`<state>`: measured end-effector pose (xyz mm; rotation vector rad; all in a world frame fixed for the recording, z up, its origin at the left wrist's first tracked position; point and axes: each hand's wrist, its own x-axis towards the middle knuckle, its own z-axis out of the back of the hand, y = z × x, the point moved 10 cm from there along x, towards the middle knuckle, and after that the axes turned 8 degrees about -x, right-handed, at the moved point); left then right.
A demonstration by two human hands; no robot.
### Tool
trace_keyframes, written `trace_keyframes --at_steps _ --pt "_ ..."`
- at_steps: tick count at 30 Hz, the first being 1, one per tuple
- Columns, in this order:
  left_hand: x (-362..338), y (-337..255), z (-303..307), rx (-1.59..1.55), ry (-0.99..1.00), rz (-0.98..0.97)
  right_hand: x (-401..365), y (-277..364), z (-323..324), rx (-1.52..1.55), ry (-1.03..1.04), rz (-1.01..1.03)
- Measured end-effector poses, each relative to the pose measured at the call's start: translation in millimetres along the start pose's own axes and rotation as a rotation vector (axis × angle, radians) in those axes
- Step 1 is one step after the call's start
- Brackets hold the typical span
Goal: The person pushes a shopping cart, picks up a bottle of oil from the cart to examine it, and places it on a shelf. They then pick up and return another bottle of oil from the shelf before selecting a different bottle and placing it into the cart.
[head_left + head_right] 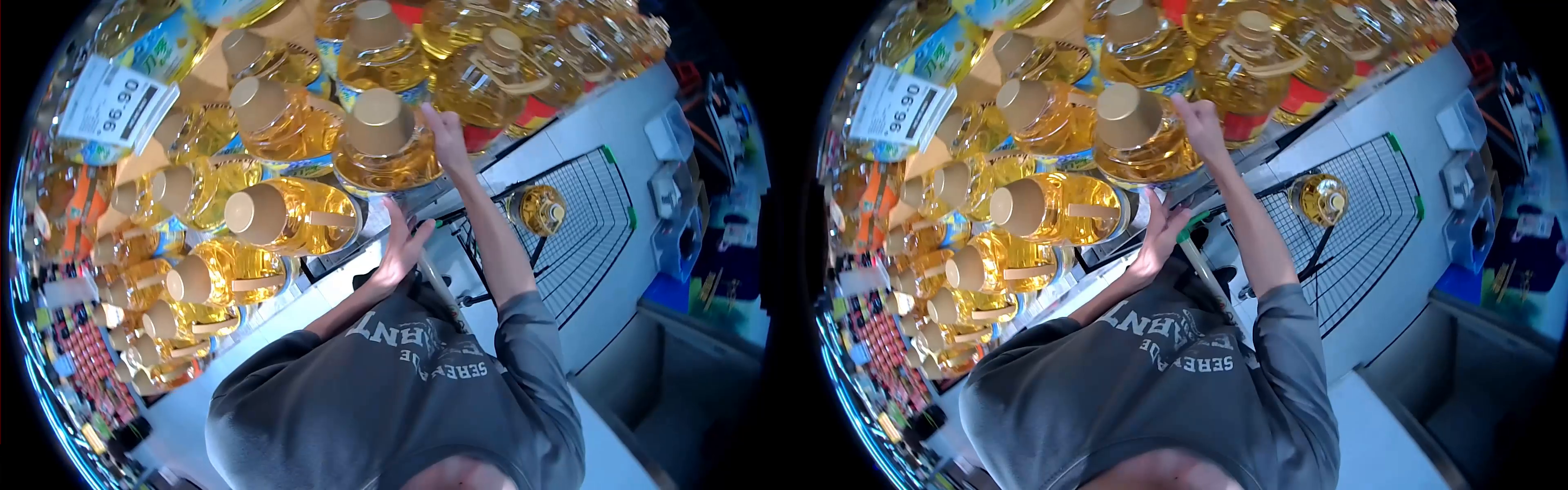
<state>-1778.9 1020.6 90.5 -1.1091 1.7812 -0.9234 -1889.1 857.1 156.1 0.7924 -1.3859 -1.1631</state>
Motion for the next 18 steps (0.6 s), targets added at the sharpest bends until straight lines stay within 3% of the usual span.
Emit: trace_keyframes --at_steps 1,2,5,7,8,10,12,14,16,18 --pt "6.1 -5.4 -4.4 -0.008 0.039 -0.089 2.1 13.9 4.8 -0.057 -0.024 0.091" --pt "8.3 -2.8 -8.6 0.011 0.067 -0.093 1.4 -8.6 -2.1 -0.159 0.207 -0.136" --pt "1.8 15.0 12.2 0.012 -0.185 0.048 -9.4 -22.3 0.4 -0.15 0.166 -0.155" --pt "-4.5 15.4 13.1 0.083 -0.188 0.062 -23.9 5.0 19.8 -0.197 -0.061 0.087" --pt "-8.1 17.6 13.9 0.14 -0.195 0.081 -35.5 5.3 24.0 -0.189 -0.069 0.086" --pt "-11.9 38.2 26.8 0.206 -0.256 0.037 -72.9 45.9 43.6 -0.583 -0.19 0.303" --pt "-9.5 53.1 12.8 0.543 0.012 -0.151 -114.1 36.1 65.8 -0.596 -0.149 0.196" --pt "-25.0 22.9 -20.2 0.569 0.044 -0.201 -162.0 18.8 95.0 -0.581 -0.145 0.066" --pt "-23.6 28.9 -42.9 0.719 0.191 -0.331 -215.8 1.4 132.0 -0.68 -0.196 -0.04" --pt "-21.8 36.4 -63.8 0.718 0.261 -0.314 -269.9 -0.2 170.5 -0.764 -0.285 -0.136"
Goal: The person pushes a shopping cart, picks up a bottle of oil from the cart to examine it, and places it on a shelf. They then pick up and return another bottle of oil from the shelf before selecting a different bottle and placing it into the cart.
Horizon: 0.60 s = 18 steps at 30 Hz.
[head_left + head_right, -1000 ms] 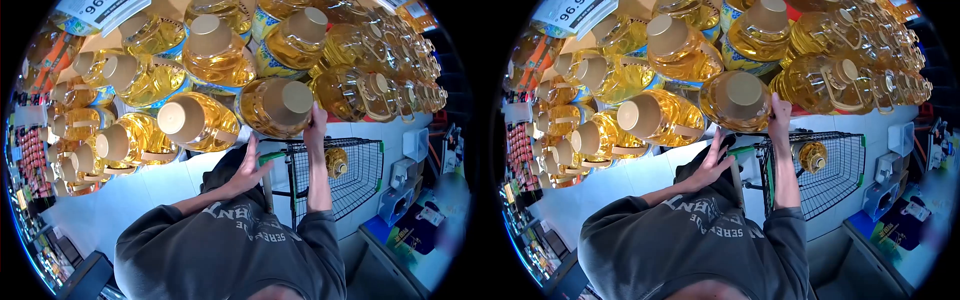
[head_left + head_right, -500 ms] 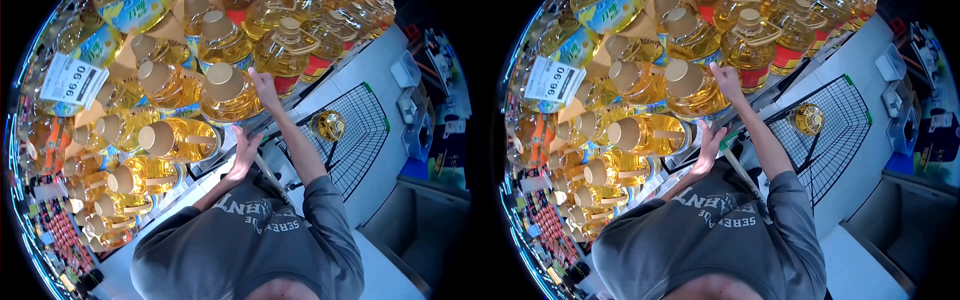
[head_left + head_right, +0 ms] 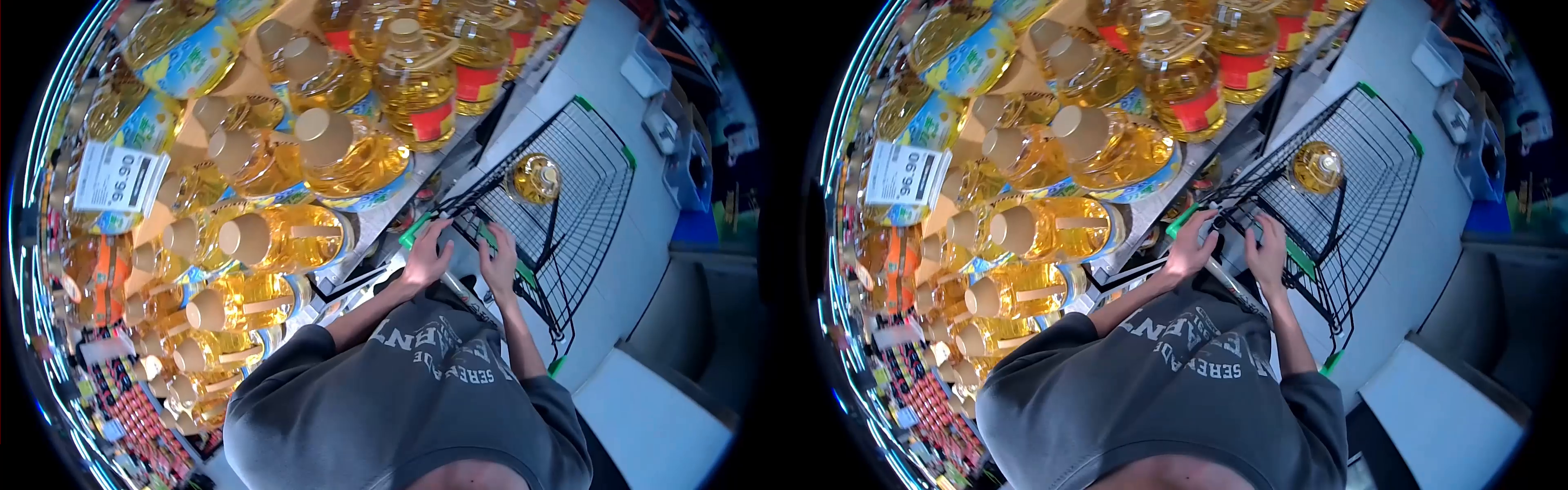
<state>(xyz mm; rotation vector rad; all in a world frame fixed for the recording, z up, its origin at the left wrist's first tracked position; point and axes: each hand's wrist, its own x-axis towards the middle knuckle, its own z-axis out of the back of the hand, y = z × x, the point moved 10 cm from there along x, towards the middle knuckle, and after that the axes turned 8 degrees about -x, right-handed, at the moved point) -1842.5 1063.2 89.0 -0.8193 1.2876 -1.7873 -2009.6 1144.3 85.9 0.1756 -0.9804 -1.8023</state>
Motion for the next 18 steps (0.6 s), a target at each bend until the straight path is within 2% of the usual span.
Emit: trace_keyframes --at_steps 2,3,8,10,11,13,16,18 --pt "8.9 -5.6 -29.6 0.046 0.136 -0.095 -31.9 -21.6 37.9 -0.101 -0.042 -0.09" --pt "12.7 -15.1 -41.1 0.046 0.176 -0.131 -40.9 -25.0 55.0 -0.052 -0.068 -0.146" --pt "17.3 -12.1 -112.0 0.07 0.492 -0.145 -82.8 -26.9 107.8 -0.266 -0.139 -0.268" --pt "2.4 -0.8 -135.2 0.307 0.58 -0.418 -104.0 -28.5 110.5 -0.291 -0.135 -0.299" --pt "-4.5 14.6 -146.9 0.404 0.665 -0.439 -119.0 -35.2 114.6 -0.361 -0.157 -0.38" --pt "-7.4 14.4 -149.3 0.474 0.695 -0.44 -150.6 -50.4 114.5 -0.465 -0.139 -0.503" --pt "-8.5 20.7 -147.5 0.548 0.713 -0.473 -180.5 -62.6 113.8 -0.608 -0.156 -0.505" --pt "-5.0 26.5 -134.8 0.634 0.647 -0.368 -180.1 -68.7 109.1 -0.632 -0.132 -0.499"
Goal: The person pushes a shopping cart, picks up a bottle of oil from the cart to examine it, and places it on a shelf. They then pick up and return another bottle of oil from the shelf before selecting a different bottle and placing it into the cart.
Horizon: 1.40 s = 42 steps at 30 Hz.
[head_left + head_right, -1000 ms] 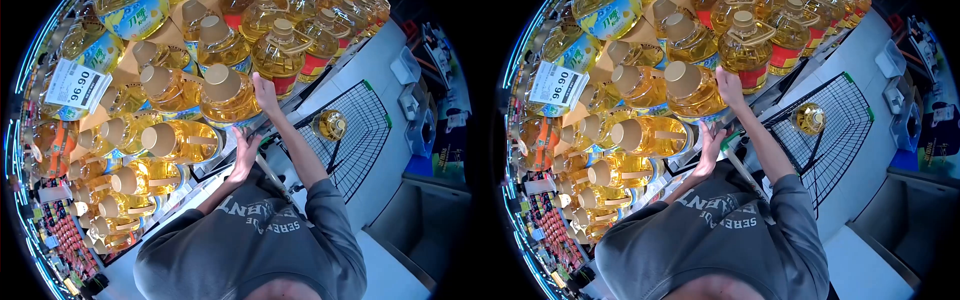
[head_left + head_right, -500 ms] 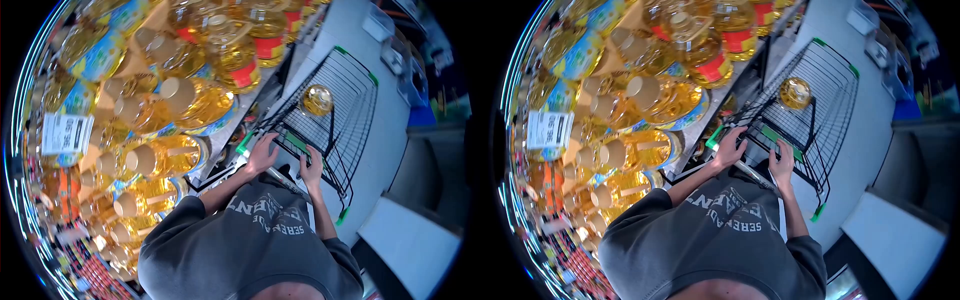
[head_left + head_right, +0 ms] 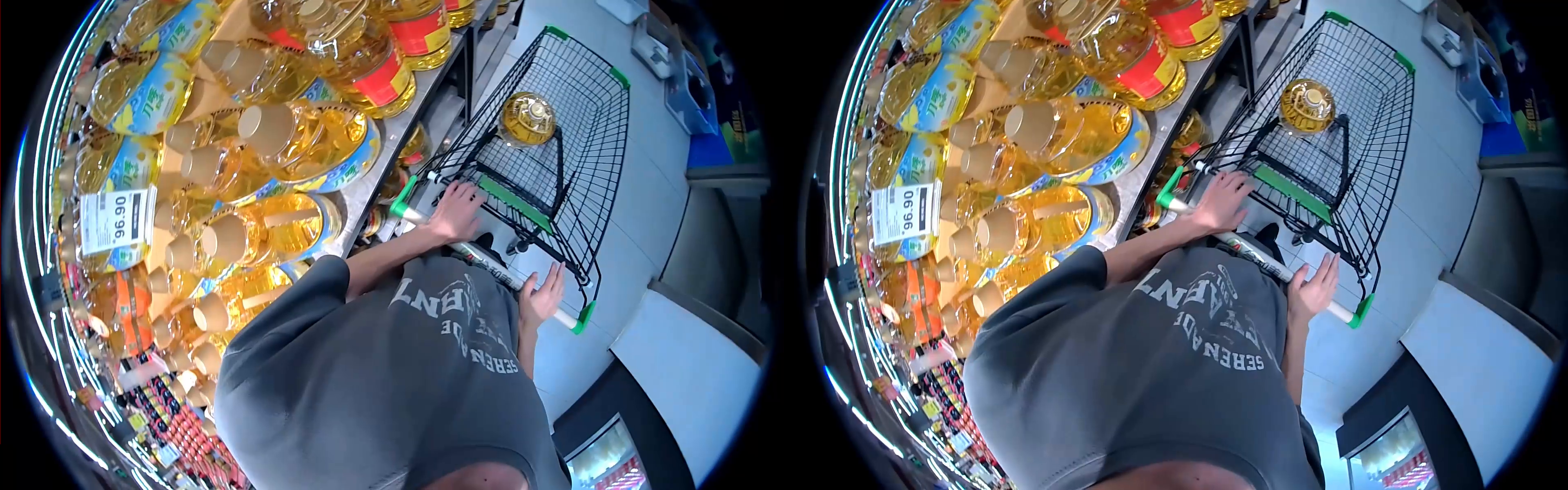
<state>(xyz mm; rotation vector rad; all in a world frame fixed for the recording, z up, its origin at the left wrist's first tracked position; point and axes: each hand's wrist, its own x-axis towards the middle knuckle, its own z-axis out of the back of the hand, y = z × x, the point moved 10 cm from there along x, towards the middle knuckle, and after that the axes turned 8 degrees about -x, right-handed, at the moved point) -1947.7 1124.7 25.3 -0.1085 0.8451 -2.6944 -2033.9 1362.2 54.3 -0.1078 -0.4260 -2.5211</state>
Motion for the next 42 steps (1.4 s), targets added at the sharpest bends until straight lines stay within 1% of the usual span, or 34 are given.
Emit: trace_keyframes --at_steps 2,4,5,6,8,10,12,13,14,16,18,20,22,24,26,28,29,31,34,35,37,38,40,42 --pt "-7.9 5.3 15.0 -0.011 -0.045 0.075 1.0 -0.9 -0.5 -0.048 -0.001 -0.009" --pt "-15.2 12.2 25.9 -0.093 -0.12 0.101 5.4 -4.1 -4.1 -0.062 0.053 -0.09" --pt "-17.3 16.0 27.6 -0.112 -0.1 0.121 4.5 -5.7 -4.9 -0.094 0.006 -0.041" --pt "-17.6 15.4 30.2 -0.114 -0.101 0.118 6.6 -5.3 -2.0 -0.096 0.004 -0.042" --pt "-18.3 15.3 33.4 -0.156 -0.104 0.152 8.7 -10.3 -9.6 -0.075 0.153 -0.13" --pt "-15.4 9.9 33.6 -0.129 -0.107 0.132 8.8 -13.8 -14.0 -0.067 0.136 -0.119" --pt "-9.9 11.2 30.3 -0.123 -0.162 0.139 9.5 -20.8 -14.0 -0.067 0.109 -0.128" --pt "-7.7 7.8 31.4 -0.091 -0.216 0.11 9.9 -20.8 -15.7 -0.061 0.121 -0.124" --pt "-4.9 7.7 27.3 -0.079 -0.21 0.126 10.8 -22.2 -17.5 -0.054 0.134 -0.121" --pt "0.3 6.5 20.9 -0.075 -0.183 0.129 10.9 -31.4 -21.8 -0.039 0.099 -0.146" --pt "5.9 9.1 11.3 -0.05 -0.155 0.147 11.6 -34.3 -26.3 -0.038 0.032 -0.1" --pt "9.8 11.3 1.2 0.0 -0.162 0.146 11.8 -41.8 -29.5 -0.034 0.002 -0.125" --pt "16.3 14.0 -9.3 -0.014 -0.154 0.127 14.3 -48.6 -39.9 -0.038 0.049 -0.136" --pt "22.8 13.0 -17.8 0.175 -0.155 0.09 15.1 -56.3 -44.7 -0.026 0.02 -0.142" --pt "30.4 14.4 -26.1 0.197 -0.165 0.056 16.7 -61.1 -51.6 0.004 0.038 -0.136" --pt "37.6 22.3 -31.5 0.126 -0.099 0.117 19.1 -64.6 -58.8 -0.029 0.01 -0.131" --pt "40.3 17.8 -31.3 0.149 -0.122 0.089 18.6 -68.4 -63.5 -0.021 -0.008 -0.126" --pt "49.2 20.8 -37.7 0.16 -0.095 0.087 24.7 -73.7 -65.1 -0.01 -0.068 -0.121" --pt "61.1 22.3 -42.1 0.165 -0.087 0.066 28.4 -81.4 -76.8 0.023 -0.048 -0.136" --pt "70.3 28.2 -37.2 0.148 -0.085 0.084 44.3 -77.7 -70.0 0.02 -0.072 -0.118" --pt "79.0 29.9 -39.7 0.134 -0.071 0.084 50.7 -81.6 -75.1 0.032 -0.035 -0.127" --pt "81.4 30.2 -42.5 0.123 -0.064 0.081 52.0 -84.3 -73.5 0.04 -0.06 -0.131" --pt "89.6 26.2 -38.6 0.078 -0.098 0.103 64.3 -90.4 -78.9 0.03 0.062 -0.16" --pt "92.7 18.9 -36.3 0.067 -0.116 0.117 71.9 -99.9 -80.7 0.037 0.043 -0.16"
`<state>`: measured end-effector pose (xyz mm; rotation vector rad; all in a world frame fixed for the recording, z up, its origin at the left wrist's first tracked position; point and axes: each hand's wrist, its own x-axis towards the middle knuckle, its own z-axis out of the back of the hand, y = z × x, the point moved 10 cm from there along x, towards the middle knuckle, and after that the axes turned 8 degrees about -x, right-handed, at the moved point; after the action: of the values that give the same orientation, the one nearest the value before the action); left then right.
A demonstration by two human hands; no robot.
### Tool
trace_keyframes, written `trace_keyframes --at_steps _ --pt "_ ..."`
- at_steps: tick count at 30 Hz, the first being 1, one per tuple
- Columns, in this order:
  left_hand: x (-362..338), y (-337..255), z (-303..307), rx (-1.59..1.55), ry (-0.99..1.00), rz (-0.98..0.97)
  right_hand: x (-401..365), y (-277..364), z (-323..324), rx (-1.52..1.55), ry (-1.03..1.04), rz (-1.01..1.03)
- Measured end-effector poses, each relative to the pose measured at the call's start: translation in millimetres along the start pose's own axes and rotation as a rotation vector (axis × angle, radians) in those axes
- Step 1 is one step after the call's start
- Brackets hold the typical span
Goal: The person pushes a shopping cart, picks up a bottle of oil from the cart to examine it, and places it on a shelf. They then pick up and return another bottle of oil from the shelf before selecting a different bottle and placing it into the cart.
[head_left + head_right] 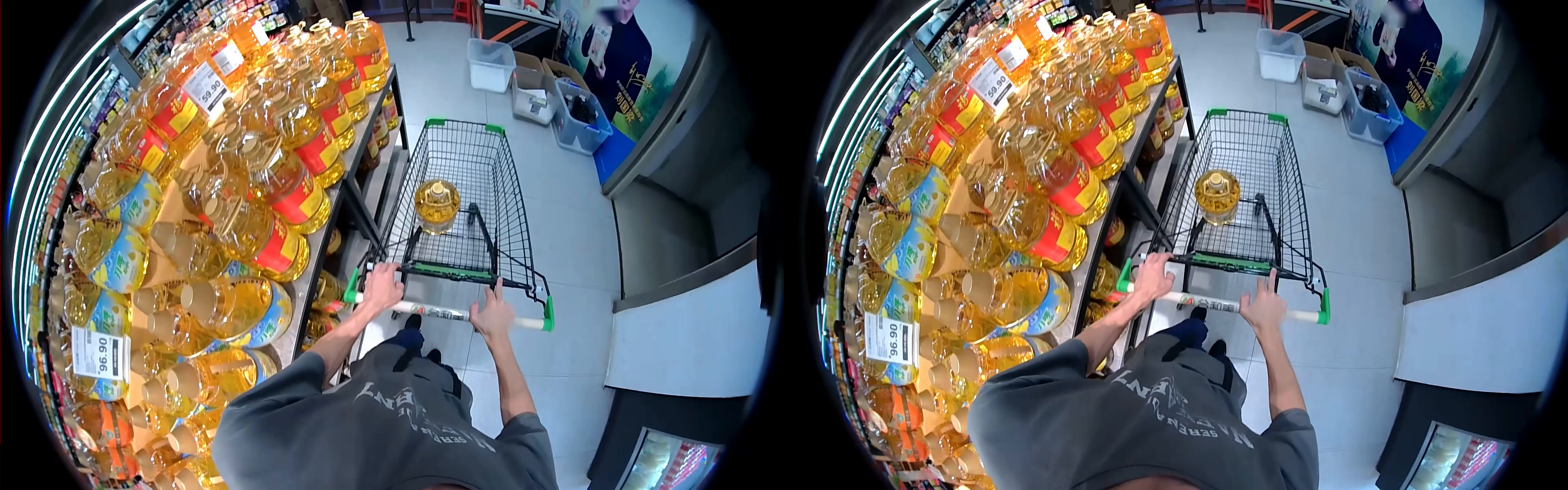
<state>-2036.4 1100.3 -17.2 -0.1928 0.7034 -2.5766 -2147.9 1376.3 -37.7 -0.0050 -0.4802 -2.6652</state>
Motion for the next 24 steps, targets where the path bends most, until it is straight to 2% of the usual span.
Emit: trace_keyframes --at_steps 2,6,8,15,24 --pt "10.9 -6.0 -3.6 -0.023 -0.002 -0.002 19.4 -1.8 6.2 -0.009 -0.017 0.09" --pt "25.0 -18.5 -16.8 -0.114 -0.014 -0.032 52.1 -16.1 20.4 -0.038 0.036 0.109" --pt "24.7 -25.1 -30.6 -0.132 -0.013 -0.107 57.6 -33.5 17.5 -0.028 0.032 0.088" --pt "63.0 -52.5 -48.6 -0.177 0.069 -0.005 124.5 -63.8 13.0 -0.012 0.003 0.075" --pt "148.8 -40.1 -51.3 -0.202 0.105 0.048 215.4 -57.5 -4.6 0.02 0.017 0.044"
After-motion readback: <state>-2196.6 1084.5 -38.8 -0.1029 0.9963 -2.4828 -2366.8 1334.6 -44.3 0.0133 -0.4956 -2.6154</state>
